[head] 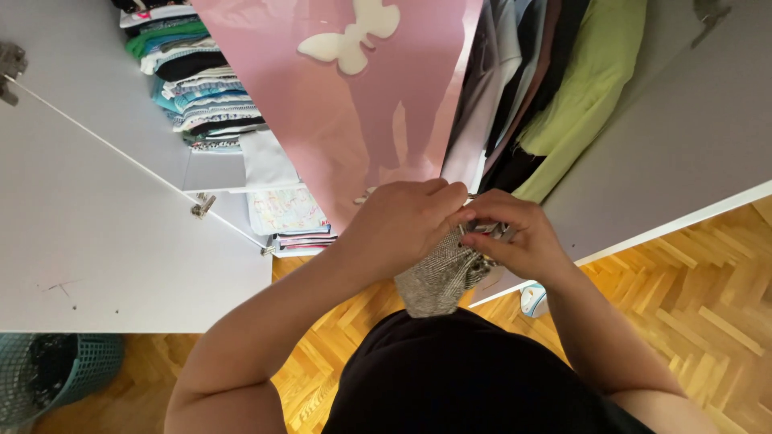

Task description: The person folds a cloth and places it in a wardrobe drawer, then puts a silver handbag on a wardrobe shelf. They later place coins and a small bottle into a white handbag and store it in the wardrobe. The person also picks up a bottle from the bed.

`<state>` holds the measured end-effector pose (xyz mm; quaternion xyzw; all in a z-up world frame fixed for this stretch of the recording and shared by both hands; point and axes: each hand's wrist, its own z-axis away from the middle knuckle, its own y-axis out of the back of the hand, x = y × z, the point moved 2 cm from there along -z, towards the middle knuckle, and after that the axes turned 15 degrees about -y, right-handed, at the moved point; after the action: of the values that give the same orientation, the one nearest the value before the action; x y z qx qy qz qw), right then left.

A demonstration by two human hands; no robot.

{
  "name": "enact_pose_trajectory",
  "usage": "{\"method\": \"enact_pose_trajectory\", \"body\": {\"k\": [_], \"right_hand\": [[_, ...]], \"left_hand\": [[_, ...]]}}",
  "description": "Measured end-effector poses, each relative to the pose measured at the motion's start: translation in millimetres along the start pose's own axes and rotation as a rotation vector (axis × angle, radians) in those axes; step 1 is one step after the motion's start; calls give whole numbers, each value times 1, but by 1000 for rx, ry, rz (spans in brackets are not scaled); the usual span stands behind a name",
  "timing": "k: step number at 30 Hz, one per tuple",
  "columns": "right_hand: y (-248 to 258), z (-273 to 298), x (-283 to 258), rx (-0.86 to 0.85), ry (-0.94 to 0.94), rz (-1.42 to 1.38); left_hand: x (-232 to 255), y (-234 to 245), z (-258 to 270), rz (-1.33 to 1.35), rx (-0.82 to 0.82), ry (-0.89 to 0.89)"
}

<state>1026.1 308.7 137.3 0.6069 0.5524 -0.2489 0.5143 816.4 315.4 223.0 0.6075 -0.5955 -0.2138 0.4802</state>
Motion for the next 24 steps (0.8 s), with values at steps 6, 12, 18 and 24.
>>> {"method": "enact_pose_trajectory", "body": {"k": [6,12,18,24], "right_hand": [[3,4,-1,-58,-25,-38],[-1,17,11,10,-121,1],[-19,49,42,467,-353,-441],[-26,12,41,532,-616,-650]], "left_hand": [[-12,-40,-6,242,340,78],[-35,-77,-12,686,687,59],[-46,-76,-10,635,921,170],[-23,-105,0,567,706,-136]]}}
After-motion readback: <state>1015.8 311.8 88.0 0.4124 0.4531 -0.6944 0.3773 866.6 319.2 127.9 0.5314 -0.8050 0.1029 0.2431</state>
